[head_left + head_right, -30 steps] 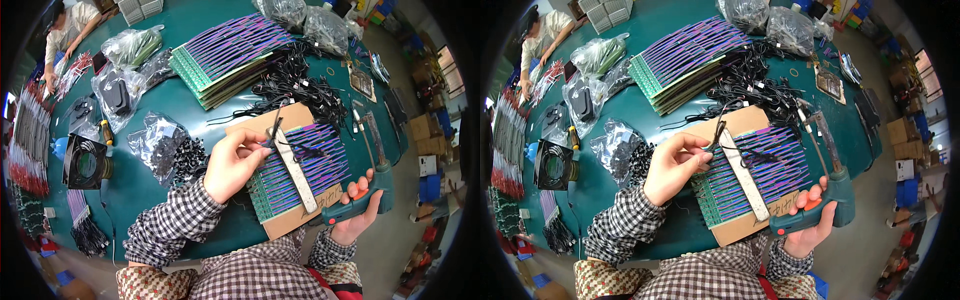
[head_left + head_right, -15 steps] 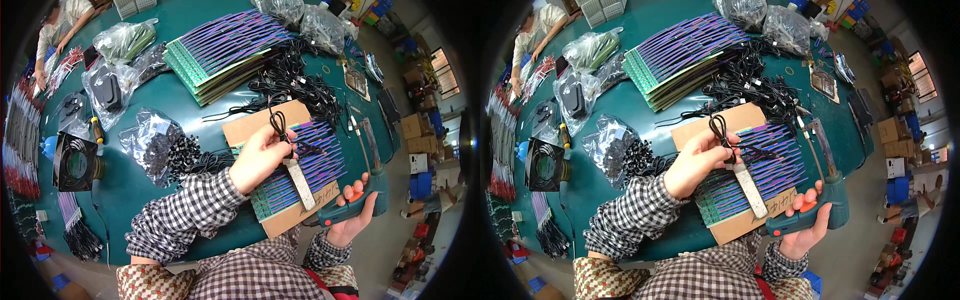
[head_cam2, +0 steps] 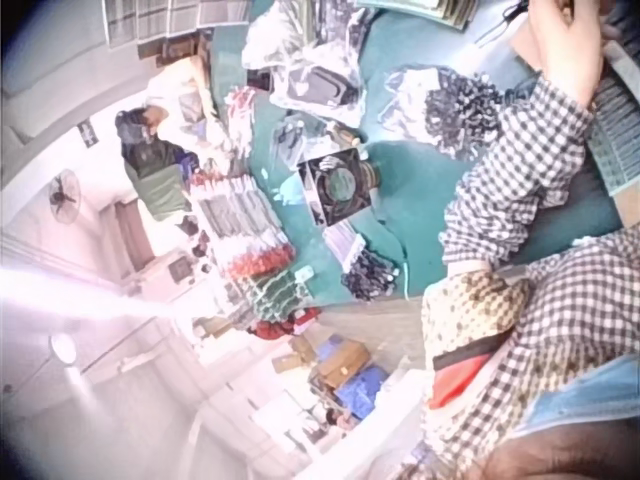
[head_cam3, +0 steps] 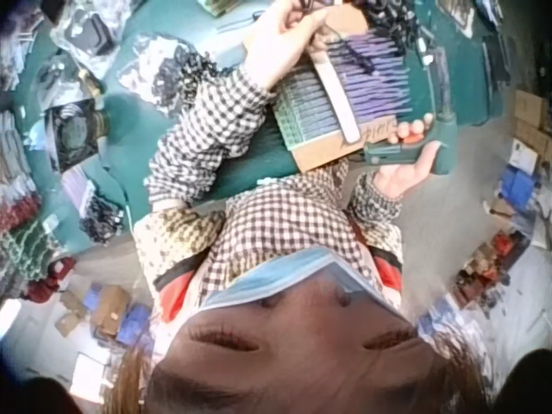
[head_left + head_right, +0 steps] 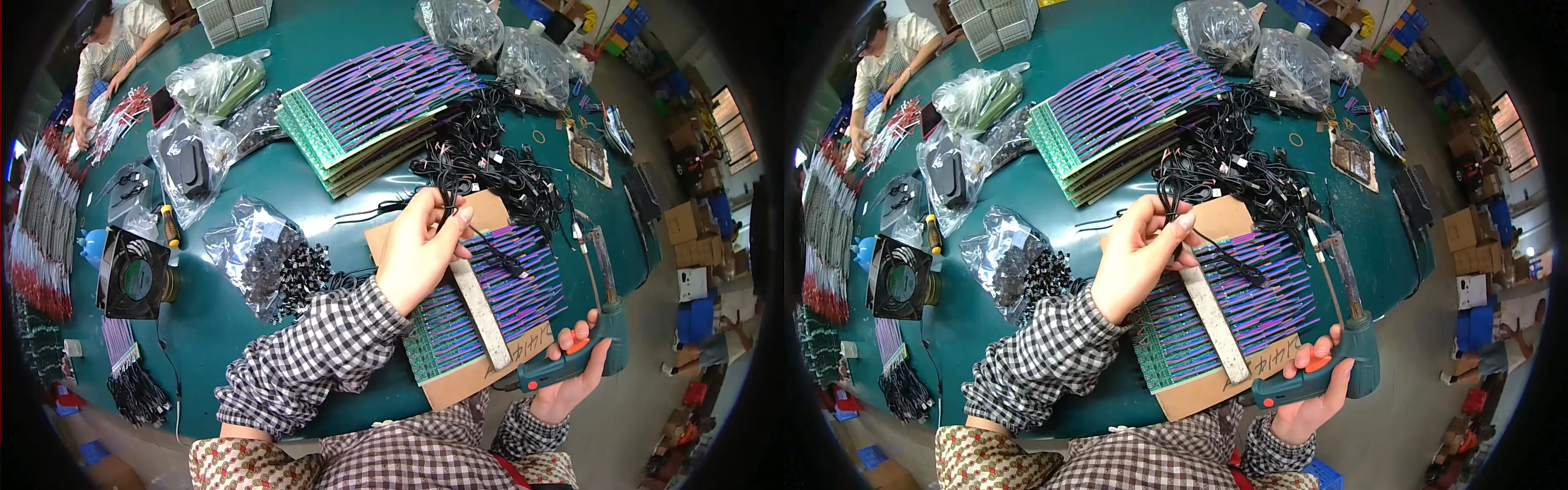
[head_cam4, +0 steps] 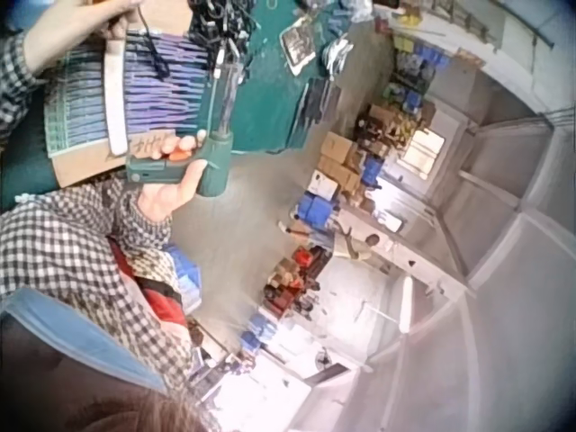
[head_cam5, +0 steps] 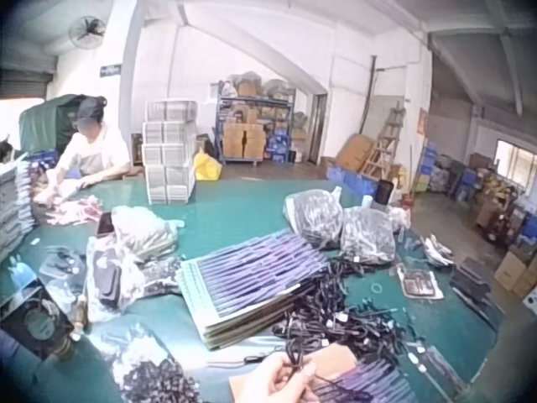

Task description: The person prepares wire leads using a soldering gun and solders the wires onto circuit boards held in a fixture.

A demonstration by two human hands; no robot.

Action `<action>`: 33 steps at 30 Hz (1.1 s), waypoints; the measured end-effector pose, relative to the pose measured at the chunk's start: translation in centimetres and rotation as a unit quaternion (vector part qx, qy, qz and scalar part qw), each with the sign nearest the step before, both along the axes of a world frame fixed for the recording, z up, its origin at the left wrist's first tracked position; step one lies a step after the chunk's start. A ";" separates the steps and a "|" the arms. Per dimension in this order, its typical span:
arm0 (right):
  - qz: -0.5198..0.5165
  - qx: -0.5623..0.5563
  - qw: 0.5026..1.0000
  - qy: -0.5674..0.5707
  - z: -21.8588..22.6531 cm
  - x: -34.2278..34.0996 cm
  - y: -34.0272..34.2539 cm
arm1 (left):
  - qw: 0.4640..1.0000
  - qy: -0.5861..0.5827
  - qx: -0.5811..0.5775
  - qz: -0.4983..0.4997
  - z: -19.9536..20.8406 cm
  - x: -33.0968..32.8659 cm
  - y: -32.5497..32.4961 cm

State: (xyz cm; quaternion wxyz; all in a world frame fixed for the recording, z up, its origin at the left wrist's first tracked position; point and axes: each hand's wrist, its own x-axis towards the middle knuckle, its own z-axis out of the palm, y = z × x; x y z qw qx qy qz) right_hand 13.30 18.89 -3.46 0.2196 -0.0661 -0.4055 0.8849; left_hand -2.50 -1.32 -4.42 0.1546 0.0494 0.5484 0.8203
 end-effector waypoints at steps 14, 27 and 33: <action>-0.064 0.180 0.979 -0.071 3.2 -1.3 -4.0 | 0.974 0.126 -0.136 -0.131 3.9 8.8 -3.6; 0.068 0.208 0.970 -0.103 3.7 -1.2 -6.1 | 0.943 0.148 -0.180 -0.238 2.9 12.4 -4.1; 0.036 0.241 0.961 -0.134 3.4 -0.6 -6.3 | 0.970 0.074 -0.053 -0.227 2.3 12.5 -3.7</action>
